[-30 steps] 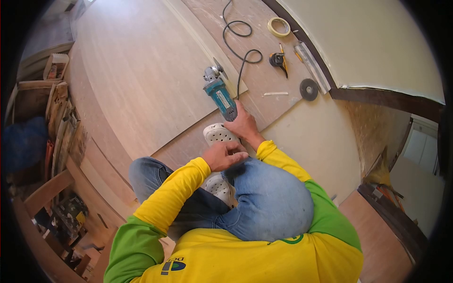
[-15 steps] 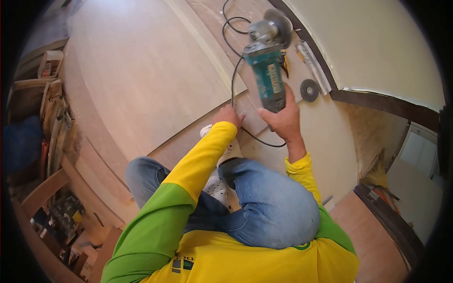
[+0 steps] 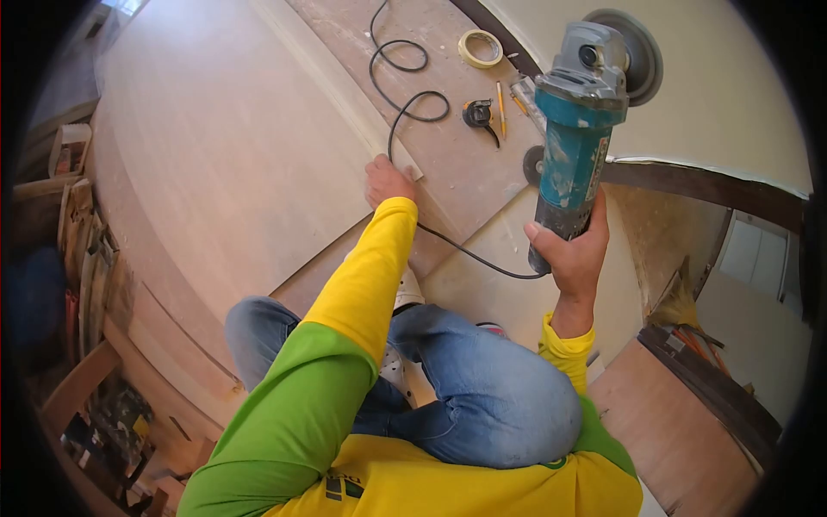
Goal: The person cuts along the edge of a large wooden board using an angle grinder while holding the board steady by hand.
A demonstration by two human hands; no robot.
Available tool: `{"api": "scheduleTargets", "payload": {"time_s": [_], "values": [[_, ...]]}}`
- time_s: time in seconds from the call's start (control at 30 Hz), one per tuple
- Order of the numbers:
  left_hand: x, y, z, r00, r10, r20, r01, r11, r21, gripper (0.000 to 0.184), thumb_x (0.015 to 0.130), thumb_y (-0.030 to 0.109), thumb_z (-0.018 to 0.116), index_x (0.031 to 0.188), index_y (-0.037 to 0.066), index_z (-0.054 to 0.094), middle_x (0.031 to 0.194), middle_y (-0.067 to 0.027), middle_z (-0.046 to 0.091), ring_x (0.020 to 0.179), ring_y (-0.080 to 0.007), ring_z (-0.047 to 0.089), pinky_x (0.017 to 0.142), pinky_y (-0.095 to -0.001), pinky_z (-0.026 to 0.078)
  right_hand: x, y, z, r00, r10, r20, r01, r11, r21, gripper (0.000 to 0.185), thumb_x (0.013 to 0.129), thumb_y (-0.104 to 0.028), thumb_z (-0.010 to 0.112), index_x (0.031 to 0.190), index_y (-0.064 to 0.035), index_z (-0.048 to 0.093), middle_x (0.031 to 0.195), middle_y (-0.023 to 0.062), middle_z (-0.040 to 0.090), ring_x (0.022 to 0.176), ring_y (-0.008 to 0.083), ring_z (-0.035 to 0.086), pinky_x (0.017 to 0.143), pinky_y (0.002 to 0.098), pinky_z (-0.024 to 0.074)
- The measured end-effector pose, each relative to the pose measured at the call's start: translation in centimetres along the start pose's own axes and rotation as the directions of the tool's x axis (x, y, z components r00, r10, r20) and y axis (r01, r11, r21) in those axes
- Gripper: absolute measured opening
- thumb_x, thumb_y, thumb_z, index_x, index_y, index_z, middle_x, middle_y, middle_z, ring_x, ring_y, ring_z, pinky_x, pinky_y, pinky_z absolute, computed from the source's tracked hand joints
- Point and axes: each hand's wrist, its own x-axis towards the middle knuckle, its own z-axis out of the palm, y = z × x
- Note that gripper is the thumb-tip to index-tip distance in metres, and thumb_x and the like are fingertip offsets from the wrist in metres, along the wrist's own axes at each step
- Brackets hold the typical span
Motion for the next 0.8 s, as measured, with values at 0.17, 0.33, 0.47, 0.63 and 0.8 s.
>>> {"api": "scheduleTargets", "payload": {"time_s": [0.17,0.33,0.47,0.63,0.8], "values": [[1.8,1.7,-0.5,0.975,-0.066,0.213,0.072,0.997,-0.02,0.026,0.09,0.029,0.069,0.106,0.009,0.065,0.11,-0.0172,0.068,0.102,-0.0375,0.067,0.088,-0.0486,0.054,-0.5,-0.4,-0.3,1.0,0.004,-0.031,-0.003,0.999,0.041,0.077,0.068,-0.008,0.083,0.138,-0.0017,0.05,0.115,0.0073,0.064,0.101,0.016,0.063,0.091,0.0302,0.0505],[-2.5,12.0,-2.1,0.959,0.255,0.126,-0.136,0.798,-0.587,0.025,0.089,0.024,0.065,0.106,0.006,0.067,0.11,-0.0208,0.067,0.102,-0.0412,0.065,0.091,-0.0477,0.052,-0.4,-1.1,-0.4,0.999,0.027,-0.047,-0.026,0.999,0.028,0.072,0.069,-0.007,0.083,0.135,-0.0024,0.052,0.115,0.0066,0.064,0.101,0.0151,0.062,0.091,0.0296,0.0502],[-4.5,15.5,-2.7,0.711,0.656,0.253,-0.29,0.602,-0.744,0.038,0.093,0.03,0.067,0.121,0.003,0.066,0.125,-0.0251,0.065,0.119,-0.0409,0.06,0.1,-0.0451,0.048,0.2,-1.7,-0.2,0.997,-0.045,-0.058,0.044,0.999,-0.014,0.069,0.071,-0.007,0.082,0.133,-0.0027,0.052,0.114,0.006,0.065,0.099,0.0147,0.063,0.091,0.0296,0.0502],[-4.6,3.4,-2.8,0.419,0.548,0.724,-0.412,0.826,-0.386,0.074,0.091,0.039,0.071,0.151,0.004,0.044,0.154,-0.0225,0.044,0.145,-0.0368,0.04,0.12,-0.0421,0.032,0.5,0.9,0.9,0.999,-0.024,-0.026,0.023,1.0,-0.018,0.073,0.071,-0.007,0.083,0.136,-0.0023,0.05,0.117,0.0075,0.066,0.103,0.0172,0.064,0.092,0.0304,0.0509],[1.0,-14.2,-19.6,0.738,0.224,0.637,-0.127,0.973,-0.194,0.07,0.089,0.034,0.077,0.149,0.011,0.049,0.144,-0.0257,0.055,0.135,-0.0348,0.054,0.108,-0.0424,0.047,0.4,8.4,4.4,0.993,-0.062,0.104,0.078,0.984,-0.162,0.075,0.069,-0.013,0.083,0.137,-0.0038,0.052,0.116,0.013,0.067,0.101,0.0223,0.068,0.091,0.0336,0.0532]]}}
